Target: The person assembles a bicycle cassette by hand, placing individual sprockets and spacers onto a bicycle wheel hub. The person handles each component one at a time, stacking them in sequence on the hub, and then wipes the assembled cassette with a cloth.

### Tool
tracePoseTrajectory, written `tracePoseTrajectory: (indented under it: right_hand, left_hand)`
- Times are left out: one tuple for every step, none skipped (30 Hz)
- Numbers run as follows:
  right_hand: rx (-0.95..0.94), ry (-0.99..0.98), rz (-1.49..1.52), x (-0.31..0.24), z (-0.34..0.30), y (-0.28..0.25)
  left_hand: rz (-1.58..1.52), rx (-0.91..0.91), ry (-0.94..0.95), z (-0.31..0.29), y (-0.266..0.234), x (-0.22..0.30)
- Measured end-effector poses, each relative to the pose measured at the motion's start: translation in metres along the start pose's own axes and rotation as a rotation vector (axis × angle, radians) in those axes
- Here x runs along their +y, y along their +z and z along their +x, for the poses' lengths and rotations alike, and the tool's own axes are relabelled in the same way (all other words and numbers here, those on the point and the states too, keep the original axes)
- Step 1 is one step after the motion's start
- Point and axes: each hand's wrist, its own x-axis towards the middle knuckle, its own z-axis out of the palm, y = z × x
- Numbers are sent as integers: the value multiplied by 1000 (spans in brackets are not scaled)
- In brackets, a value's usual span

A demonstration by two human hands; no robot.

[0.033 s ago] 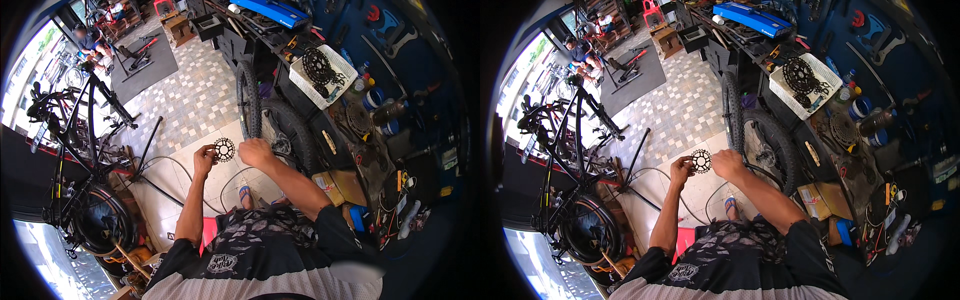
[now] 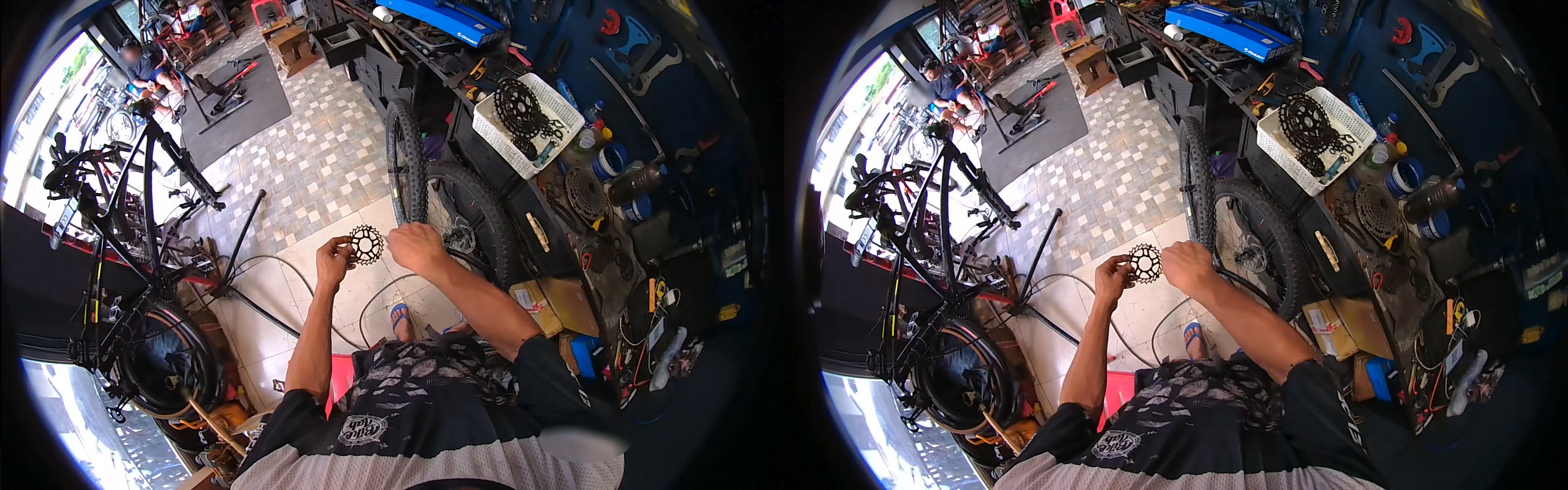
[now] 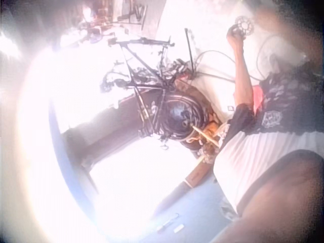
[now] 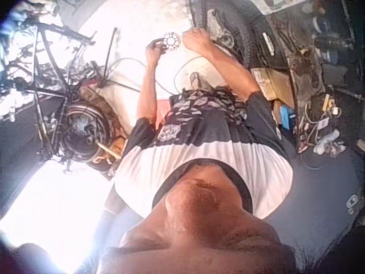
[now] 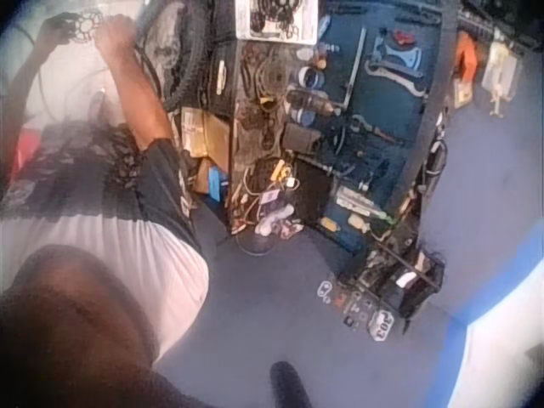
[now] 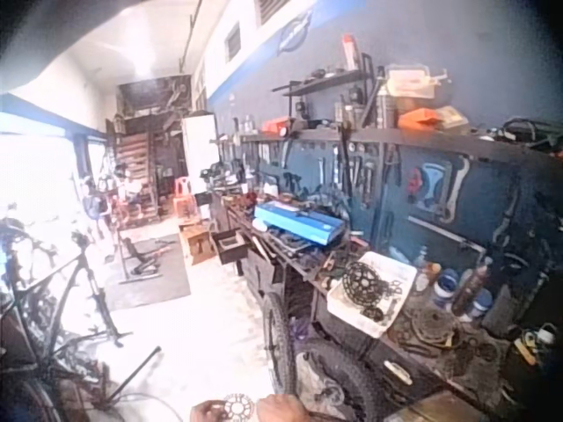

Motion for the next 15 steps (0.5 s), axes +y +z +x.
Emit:
tracePoseTrajectory:
  right_hand:
    - [63,20,-19,-3,1,2]
    - [29,-11,7,-5,1,3]
    - [-4,-40,34,-6,2,5]
    - [-12,-86,76,-7,3,5]
    - [11,-63,25,-7,4,6]
    - [57,-55,-10,-7,6,5]
    - [44,-29,-47,-7,7,5]
    - [120,-41,-20,-6,10,3]
    - [127,-34,10,-6,10,3]
    - [172,-15,45,-5,11,2]
    - [109,-25,39,-5,11,2]
    - [83,-24,40,-4,8,2]
    - [28,-28,39,-3,6,3]
    - [77,4,74,-1,2,4]
    - [99,32,107,3,-2,4]
  left_hand:
    - [7,2,-11,-2,-2,-1]
    - [7,-8,-5,-3,-3,-1]
    - [14,-14,-5,-4,-4,-1]
    - [14,-23,-2,-4,-3,0]
    - [31,-26,-2,-4,-3,1]
    - [42,-34,-1,-2,-2,3]
    - [70,-23,-45,-2,-1,3]
    - [71,-44,17,5,3,7]
    - [91,-45,23,5,5,6]
    - [107,-46,20,7,8,6]
    - [103,-43,27,9,10,6]
    - [97,-38,22,11,12,5]
    - [83,-24,25,12,13,4]
    - [220,17,174,13,14,4]
    - [349,67,333,15,14,5]
